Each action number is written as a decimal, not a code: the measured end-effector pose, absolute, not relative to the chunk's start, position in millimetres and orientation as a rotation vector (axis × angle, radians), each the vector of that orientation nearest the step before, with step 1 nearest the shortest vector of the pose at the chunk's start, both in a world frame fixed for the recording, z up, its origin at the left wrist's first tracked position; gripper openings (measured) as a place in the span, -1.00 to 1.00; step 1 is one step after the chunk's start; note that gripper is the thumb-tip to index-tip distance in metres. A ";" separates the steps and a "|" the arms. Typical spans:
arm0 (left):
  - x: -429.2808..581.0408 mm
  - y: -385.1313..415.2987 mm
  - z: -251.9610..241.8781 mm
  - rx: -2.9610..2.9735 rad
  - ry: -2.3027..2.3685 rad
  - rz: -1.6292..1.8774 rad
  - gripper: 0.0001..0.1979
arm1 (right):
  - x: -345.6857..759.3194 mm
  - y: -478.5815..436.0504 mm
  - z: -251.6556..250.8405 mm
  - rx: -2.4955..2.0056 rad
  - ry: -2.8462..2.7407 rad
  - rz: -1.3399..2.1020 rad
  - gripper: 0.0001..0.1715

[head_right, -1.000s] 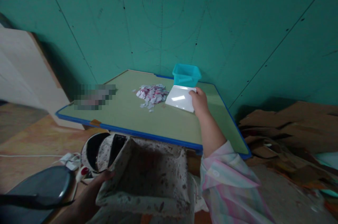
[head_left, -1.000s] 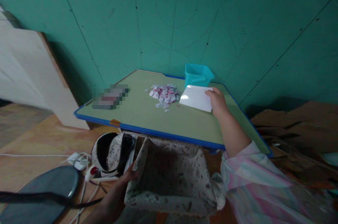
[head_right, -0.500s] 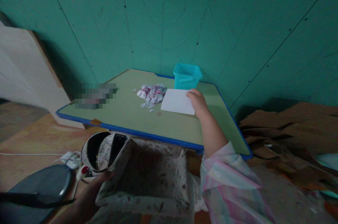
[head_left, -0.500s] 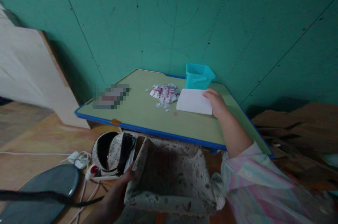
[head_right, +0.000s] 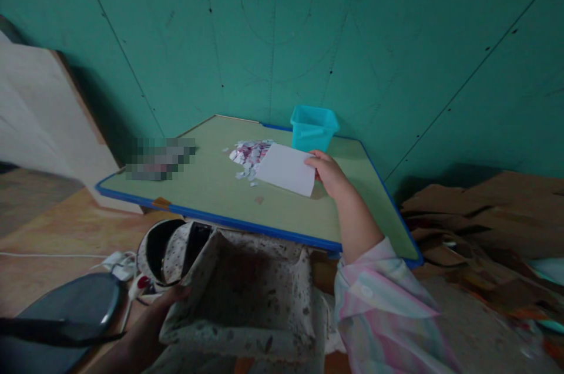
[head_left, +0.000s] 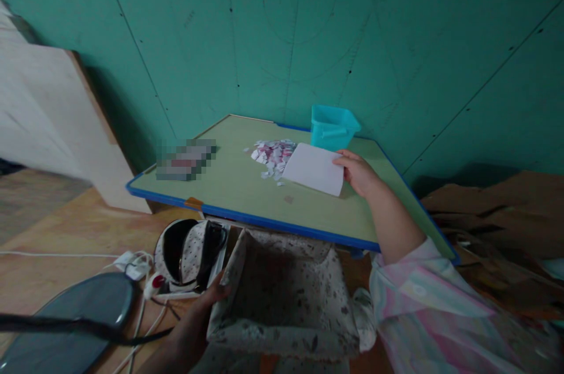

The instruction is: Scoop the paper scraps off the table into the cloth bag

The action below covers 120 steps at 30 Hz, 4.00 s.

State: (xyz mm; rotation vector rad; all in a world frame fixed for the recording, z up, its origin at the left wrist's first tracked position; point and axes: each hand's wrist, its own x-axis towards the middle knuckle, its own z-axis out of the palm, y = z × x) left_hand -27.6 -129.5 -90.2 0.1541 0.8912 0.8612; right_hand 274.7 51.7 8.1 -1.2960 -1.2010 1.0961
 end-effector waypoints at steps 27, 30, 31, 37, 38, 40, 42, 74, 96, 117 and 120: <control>-28.3 -128.4 -85.0 0.153 0.909 0.890 -0.43 | 261.8 26.5 14.4 -1.207 -1.603 1.698 -0.62; -29.5 -127.5 -86.1 0.171 0.913 0.868 -0.41 | 261.2 26.0 15.1 -1.199 -1.613 1.709 -0.62; -29.8 -127.1 -86.3 0.179 0.910 0.859 -0.41 | 261.0 25.8 15.4 -1.198 -1.614 1.710 -0.63; -28.5 -126.3 -75.6 0.206 0.942 0.909 -0.47 | 259.7 24.2 16.6 -1.201 -1.612 1.695 -0.63; -27.9 -126.4 -71.9 0.228 0.967 0.931 -0.50 | 259.3 24.3 16.6 -1.199 -1.597 1.696 -0.62; -27.0 -126.6 -65.5 0.261 1.000 0.975 -0.57 | 258.5 25.9 16.2 -1.193 -1.557 1.659 -0.63; -26.7 -126.8 -62.3 0.258 1.010 0.987 -0.60 | 258.5 30.0 15.4 -1.195 -1.492 1.542 -0.65; -30.1 -126.9 -81.6 0.139 0.920 0.855 -0.42 | 273.3 59.3 1.6 -1.291 -1.461 0.438 -0.66; -32.5 -126.3 -89.9 0.156 0.928 0.867 -0.42 | 274.8 57.0 5.8 -1.301 -1.336 0.534 -0.75; -31.1 -128.1 -90.7 0.162 0.901 0.884 -0.41 | 278.7 56.7 6.7 -1.408 -1.329 0.275 -0.76; -31.4 -127.7 -90.6 0.172 0.924 0.873 -0.37 | 278.9 55.5 7.5 -1.400 -1.311 0.341 -0.78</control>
